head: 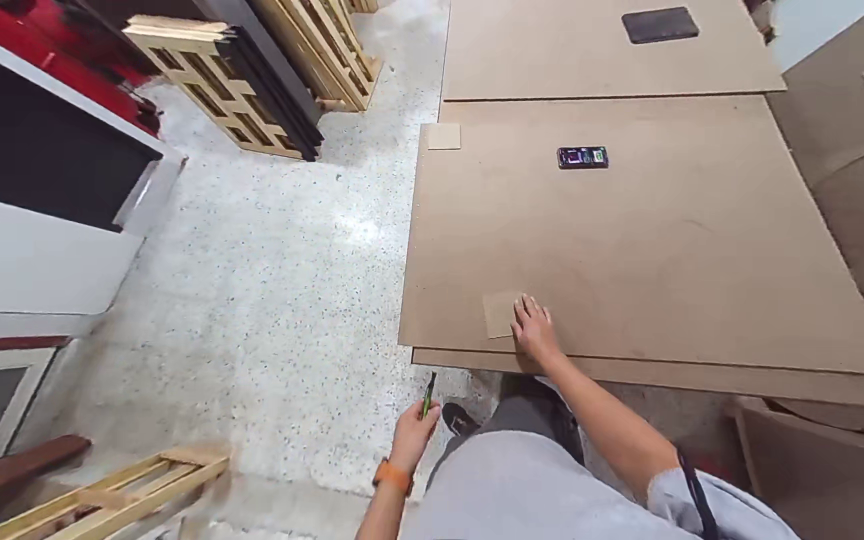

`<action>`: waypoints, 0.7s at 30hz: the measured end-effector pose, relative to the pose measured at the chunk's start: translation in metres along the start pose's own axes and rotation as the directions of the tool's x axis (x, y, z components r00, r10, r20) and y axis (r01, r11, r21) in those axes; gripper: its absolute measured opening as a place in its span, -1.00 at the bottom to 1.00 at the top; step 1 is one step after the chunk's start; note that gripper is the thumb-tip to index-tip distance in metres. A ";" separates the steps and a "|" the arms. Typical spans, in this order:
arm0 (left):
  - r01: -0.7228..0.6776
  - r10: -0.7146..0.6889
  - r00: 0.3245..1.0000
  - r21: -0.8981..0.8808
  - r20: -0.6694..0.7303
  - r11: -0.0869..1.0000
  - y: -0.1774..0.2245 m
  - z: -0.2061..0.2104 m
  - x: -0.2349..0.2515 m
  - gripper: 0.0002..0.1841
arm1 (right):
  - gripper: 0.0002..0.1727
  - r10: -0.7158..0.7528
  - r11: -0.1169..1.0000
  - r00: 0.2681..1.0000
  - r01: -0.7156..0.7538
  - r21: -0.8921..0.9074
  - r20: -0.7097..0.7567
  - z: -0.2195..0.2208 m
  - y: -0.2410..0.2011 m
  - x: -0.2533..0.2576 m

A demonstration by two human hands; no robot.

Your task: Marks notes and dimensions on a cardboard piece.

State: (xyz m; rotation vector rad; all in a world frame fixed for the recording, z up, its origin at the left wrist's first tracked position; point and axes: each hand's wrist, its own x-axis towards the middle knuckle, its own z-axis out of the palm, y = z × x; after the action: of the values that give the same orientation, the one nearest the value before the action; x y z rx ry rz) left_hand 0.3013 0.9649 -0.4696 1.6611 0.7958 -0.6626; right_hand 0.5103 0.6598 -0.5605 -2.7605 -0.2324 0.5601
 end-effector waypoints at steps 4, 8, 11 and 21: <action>-0.007 -0.018 0.996 0.294 0.084 0.956 0.022 0.000 0.052 -0.61 | -0.20 0.059 0.998 0.994 -0.060 0.007 0.089 0.007 -0.035 -0.022; -0.006 -0.066 0.986 0.421 0.155 0.907 0.037 0.027 0.102 -0.53 | -0.20 0.014 0.998 0.992 -0.021 0.053 0.128 0.011 -0.069 -0.024; 0.051 -0.125 0.974 0.351 0.191 0.935 0.041 0.042 0.114 -0.47 | -0.16 -0.031 0.993 0.988 0.013 0.114 0.153 0.023 -0.094 -0.029; -0.094 -0.028 0.892 0.246 0.451 0.965 0.073 -0.006 0.110 -0.79 | -0.53 0.242 0.737 0.970 -0.180 0.652 -0.006 0.035 -0.120 -0.122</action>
State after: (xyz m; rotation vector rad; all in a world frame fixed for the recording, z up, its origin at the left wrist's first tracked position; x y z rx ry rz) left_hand 0.4268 0.9776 -0.5101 1.6555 0.3507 -1.1198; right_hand 0.3740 0.7549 -0.5080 -2.1209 0.2668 0.4538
